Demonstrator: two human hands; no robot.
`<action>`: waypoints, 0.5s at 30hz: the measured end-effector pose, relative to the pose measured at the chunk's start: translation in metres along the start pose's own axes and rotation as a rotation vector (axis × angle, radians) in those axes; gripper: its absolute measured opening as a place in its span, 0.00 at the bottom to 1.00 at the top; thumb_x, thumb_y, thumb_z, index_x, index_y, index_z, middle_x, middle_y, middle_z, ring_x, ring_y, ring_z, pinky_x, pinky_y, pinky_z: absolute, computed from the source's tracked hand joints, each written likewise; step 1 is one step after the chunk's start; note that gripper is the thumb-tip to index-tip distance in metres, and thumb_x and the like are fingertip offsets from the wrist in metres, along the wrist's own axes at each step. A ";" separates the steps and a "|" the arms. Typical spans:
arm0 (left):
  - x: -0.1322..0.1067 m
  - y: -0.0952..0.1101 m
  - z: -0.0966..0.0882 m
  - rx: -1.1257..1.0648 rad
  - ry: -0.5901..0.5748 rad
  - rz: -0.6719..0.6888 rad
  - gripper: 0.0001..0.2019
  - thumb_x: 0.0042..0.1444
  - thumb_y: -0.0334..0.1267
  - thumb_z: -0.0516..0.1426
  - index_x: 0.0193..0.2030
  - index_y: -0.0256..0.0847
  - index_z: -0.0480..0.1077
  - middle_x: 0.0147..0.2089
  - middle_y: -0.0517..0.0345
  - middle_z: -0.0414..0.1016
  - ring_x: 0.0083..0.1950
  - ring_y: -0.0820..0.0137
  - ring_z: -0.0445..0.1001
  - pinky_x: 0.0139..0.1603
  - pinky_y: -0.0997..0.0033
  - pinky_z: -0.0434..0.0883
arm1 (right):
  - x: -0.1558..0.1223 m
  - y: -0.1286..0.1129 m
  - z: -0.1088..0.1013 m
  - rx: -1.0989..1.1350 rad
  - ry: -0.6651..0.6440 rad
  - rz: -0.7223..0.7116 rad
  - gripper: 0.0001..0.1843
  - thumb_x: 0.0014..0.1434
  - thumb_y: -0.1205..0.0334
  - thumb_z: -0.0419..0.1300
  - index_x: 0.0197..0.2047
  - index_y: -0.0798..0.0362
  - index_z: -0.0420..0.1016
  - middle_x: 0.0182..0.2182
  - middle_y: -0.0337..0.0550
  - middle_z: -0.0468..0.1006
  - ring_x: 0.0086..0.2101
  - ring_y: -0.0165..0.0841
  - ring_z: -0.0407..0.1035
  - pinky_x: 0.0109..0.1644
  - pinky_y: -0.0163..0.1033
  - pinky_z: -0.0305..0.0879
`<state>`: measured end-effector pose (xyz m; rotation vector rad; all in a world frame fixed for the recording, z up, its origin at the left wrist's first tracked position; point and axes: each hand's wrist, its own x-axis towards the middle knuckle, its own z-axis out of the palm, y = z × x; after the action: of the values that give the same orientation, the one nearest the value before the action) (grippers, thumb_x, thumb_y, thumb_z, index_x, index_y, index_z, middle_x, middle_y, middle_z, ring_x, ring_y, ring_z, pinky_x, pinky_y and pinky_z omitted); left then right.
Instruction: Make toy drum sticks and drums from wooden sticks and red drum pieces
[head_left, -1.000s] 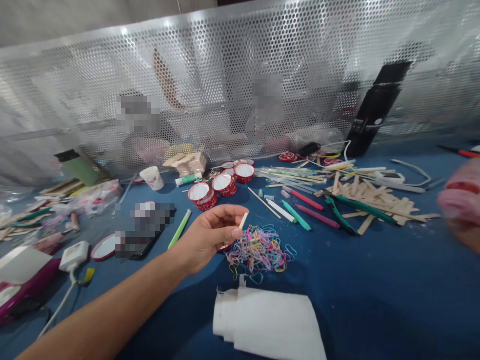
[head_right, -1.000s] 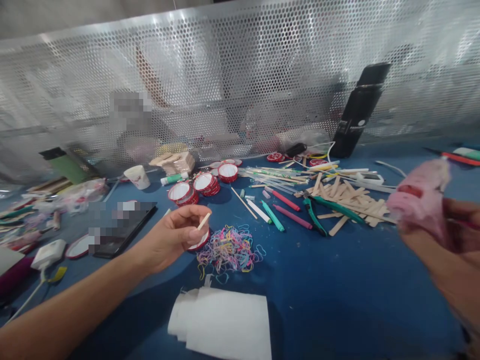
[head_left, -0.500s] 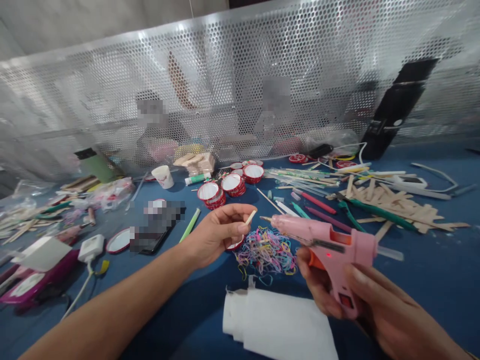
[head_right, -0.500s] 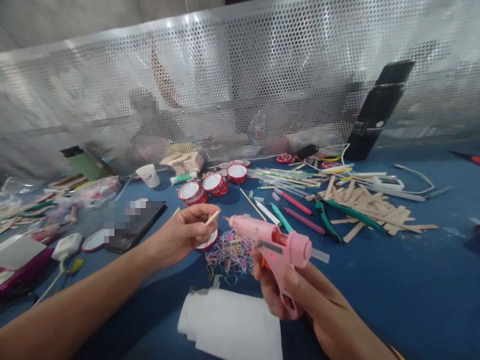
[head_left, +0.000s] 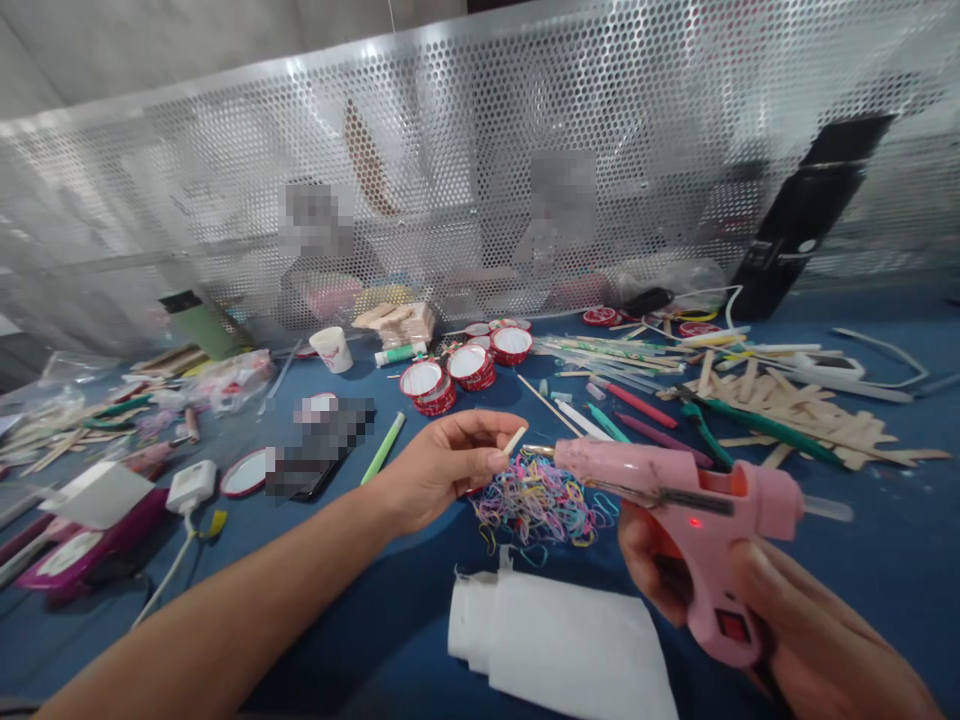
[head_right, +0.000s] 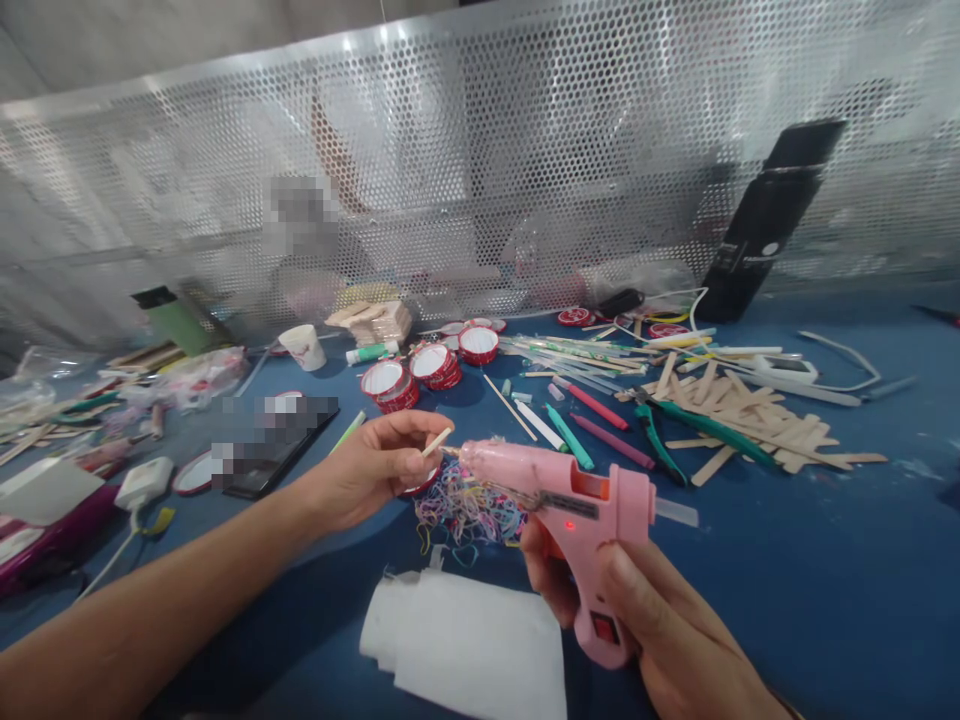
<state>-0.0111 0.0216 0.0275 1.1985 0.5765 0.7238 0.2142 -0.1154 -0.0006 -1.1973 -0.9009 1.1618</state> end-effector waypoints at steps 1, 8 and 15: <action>0.000 0.000 0.000 0.001 0.005 0.000 0.17 0.42 0.37 0.71 0.42 0.44 0.80 0.30 0.62 0.69 0.26 0.80 0.59 0.25 0.75 0.48 | 0.000 -0.002 0.002 0.029 0.019 0.019 0.29 0.37 0.29 0.65 0.31 0.44 0.85 0.34 0.59 0.83 0.31 0.52 0.78 0.33 0.53 0.77; -0.002 0.001 0.002 -0.018 -0.016 -0.014 0.17 0.42 0.37 0.71 0.42 0.43 0.80 0.32 0.62 0.71 0.27 0.81 0.62 0.25 0.78 0.52 | 0.002 -0.006 0.006 0.201 0.117 0.267 0.32 0.20 0.34 0.73 0.28 0.44 0.85 0.35 0.58 0.84 0.38 0.54 0.79 0.42 0.53 0.77; -0.003 0.001 0.003 -0.036 -0.011 -0.031 0.17 0.43 0.34 0.71 0.42 0.43 0.80 0.33 0.62 0.73 0.29 0.80 0.65 0.27 0.79 0.57 | 0.002 -0.004 0.006 0.214 0.104 0.312 0.30 0.20 0.35 0.73 0.27 0.46 0.85 0.38 0.59 0.84 0.38 0.53 0.79 0.41 0.48 0.77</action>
<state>-0.0113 0.0176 0.0296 1.1568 0.5698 0.6982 0.2096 -0.1120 0.0043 -1.2366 -0.5068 1.3927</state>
